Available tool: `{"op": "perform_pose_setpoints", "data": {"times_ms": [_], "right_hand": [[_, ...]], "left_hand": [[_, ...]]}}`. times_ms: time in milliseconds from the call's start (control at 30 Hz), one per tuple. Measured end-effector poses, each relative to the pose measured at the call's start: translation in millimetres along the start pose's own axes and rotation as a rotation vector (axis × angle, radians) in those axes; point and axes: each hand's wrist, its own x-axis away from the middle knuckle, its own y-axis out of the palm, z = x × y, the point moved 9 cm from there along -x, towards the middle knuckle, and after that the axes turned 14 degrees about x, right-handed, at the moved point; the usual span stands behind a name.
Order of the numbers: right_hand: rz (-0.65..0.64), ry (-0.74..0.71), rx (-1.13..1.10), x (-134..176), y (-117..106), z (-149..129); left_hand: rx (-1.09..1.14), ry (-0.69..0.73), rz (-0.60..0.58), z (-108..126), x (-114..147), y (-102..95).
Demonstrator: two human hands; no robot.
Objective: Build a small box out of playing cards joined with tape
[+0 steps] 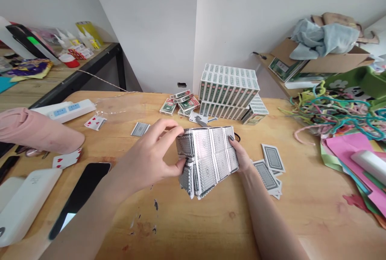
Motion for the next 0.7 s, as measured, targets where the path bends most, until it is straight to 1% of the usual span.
{"op": "perform_pose_setpoints", "data": {"times_ms": [167,333,467,700], "right_hand": [[0.001,-0.006,0.006,2,1,-1],[-0.009,-0.016,0.01,2,2,-2],[-0.022,-0.01,0.021,0,2,0],[-0.019,0.001,0.029,0,0,1]], "left_hand": [[-0.077,0.095,-0.011,5,-1,-0.4],[-0.103,0.147,-0.033,8,-1,1.9],[-0.142,0.164,-0.02,10,0,2.4],[-0.198,0.183,-0.029,15,-2,3.3]]}}
